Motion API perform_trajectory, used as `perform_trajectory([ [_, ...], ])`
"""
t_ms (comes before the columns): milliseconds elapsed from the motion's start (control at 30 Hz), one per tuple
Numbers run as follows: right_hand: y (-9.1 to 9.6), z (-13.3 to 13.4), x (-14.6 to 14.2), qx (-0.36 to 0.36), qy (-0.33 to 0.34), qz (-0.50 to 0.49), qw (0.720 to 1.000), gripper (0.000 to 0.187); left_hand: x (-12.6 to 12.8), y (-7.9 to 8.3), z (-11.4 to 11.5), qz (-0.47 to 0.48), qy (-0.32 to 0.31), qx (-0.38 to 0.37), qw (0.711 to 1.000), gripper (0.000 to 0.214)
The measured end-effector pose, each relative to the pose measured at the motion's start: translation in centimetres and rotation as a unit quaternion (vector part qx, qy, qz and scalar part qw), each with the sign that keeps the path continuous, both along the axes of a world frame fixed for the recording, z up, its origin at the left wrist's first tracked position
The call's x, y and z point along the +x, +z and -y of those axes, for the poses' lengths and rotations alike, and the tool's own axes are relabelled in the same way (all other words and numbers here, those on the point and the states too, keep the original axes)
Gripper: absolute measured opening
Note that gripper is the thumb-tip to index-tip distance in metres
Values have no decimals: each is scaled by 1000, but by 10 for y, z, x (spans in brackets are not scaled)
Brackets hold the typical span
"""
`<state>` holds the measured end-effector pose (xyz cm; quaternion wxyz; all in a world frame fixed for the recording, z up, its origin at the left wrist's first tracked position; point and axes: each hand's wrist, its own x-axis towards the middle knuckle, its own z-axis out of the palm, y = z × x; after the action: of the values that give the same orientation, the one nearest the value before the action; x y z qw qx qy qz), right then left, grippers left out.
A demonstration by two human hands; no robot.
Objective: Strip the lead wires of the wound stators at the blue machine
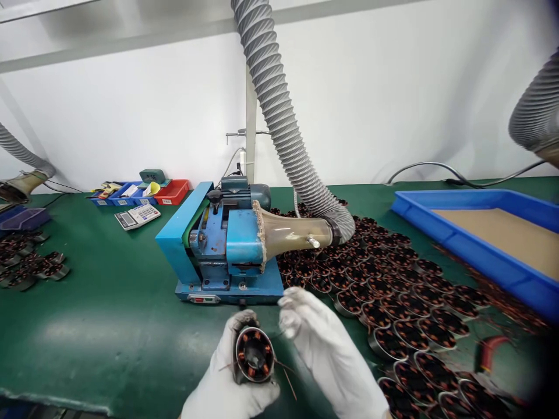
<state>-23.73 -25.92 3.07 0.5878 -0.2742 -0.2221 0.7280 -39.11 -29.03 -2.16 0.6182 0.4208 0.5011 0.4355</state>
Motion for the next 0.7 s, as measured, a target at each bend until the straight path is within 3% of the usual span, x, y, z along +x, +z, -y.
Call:
perform_trajectory([
  [67,4,7,-4,30,39,115,992,35,-4,11,6,-55,11,60,997,69],
  [167,8,9,-15,48,3,252,967,15,-3,25,9,-89,2,171,981,54],
  [233,7,3,-17,20,-6,236,972,11,1,28,9,-90,-7,232,968,49],
  [333,6,-11,-7,-4,-8,88,996,25,2,24,10,-104,10,274,956,45],
  [400,6,-14,2,14,-75,53,996,27,1,22,11,-121,34,286,950,45],
  [433,5,-10,5,31,-120,81,989,25,-1,22,11,-133,49,287,947,45],
  [500,1,3,6,77,-197,228,950,16,-5,23,10,-158,66,282,944,45],
  [567,-8,18,0,147,-230,425,863,13,-7,25,7,-171,59,276,944,45],
  [633,-19,26,-10,222,-219,550,774,26,-6,24,2,-171,52,276,944,40],
  [700,-30,22,-20,256,-175,608,731,31,-2,19,-6,-170,68,256,949,35],
])
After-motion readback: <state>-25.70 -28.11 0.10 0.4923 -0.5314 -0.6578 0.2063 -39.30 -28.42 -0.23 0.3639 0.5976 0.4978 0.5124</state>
